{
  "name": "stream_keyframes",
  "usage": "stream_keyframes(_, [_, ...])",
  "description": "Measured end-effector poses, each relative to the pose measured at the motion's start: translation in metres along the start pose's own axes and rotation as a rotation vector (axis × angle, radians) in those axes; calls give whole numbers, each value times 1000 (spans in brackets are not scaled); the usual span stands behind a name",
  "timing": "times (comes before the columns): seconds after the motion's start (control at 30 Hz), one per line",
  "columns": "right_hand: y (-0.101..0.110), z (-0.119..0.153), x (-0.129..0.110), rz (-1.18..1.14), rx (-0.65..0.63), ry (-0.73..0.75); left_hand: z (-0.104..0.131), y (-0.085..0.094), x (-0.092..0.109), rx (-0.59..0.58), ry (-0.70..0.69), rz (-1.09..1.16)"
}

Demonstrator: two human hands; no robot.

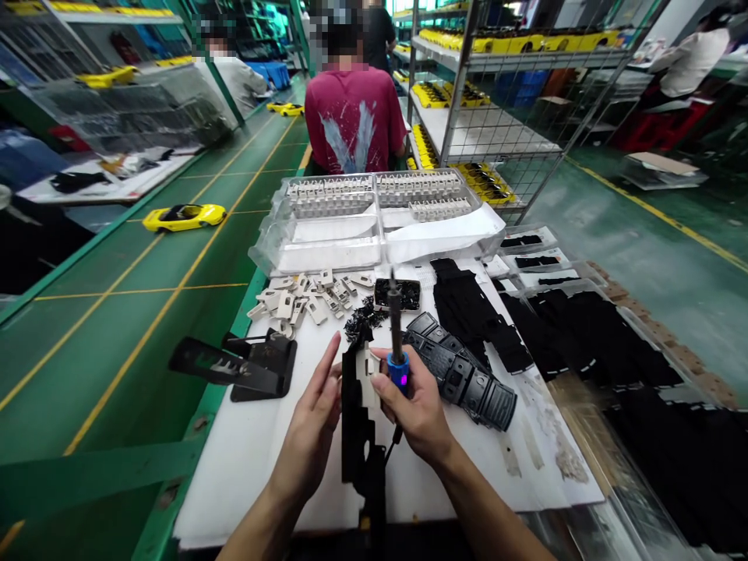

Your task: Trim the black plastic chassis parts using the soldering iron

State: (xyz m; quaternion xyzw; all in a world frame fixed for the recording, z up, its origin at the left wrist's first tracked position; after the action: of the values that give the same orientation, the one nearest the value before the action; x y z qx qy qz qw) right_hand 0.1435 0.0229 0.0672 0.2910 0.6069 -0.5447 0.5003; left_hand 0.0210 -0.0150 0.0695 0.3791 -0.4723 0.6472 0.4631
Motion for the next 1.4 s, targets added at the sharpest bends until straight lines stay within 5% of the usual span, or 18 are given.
stream_keyframes(0.17, [7, 7, 7, -55, 145, -8, -12, -18, -10, -172, 78, 221])
stream_keyframes(0.3, [27, 10, 0, 123, 299, 84, -16, -19, -15, -55, 90, 281])
stream_keyframes(0.53, [16, 17, -20, 417, 238, 200, -10, -14, -9, 52, 39, 162])
stream_keyframes(1.0, [17, 20, -1, 374, 277, 197, -2, -13, -19, 38, 60, 100])
stream_keyframes(1.23, [22, 11, -9, 616, 52, 114, -22, 20, 8, -13, -33, -315])
stream_keyframes(1.4, [58, 10, -48, 899, -209, 73, -24, 33, 42, -234, -21, -687])
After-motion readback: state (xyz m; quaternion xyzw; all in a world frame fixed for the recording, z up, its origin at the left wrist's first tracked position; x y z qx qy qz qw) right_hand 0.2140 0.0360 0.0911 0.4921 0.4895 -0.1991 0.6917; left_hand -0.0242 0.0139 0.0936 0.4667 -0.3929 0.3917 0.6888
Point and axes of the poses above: each hand's wrist, its own z-axis away from the middle knuckle, its own y-axis out of the back of the hand, x = y × z, the point moved 8 cm from there along -z, towards the middle knuckle, and after that the axes turned 7 degrees about -z, right-handed, at the moved point
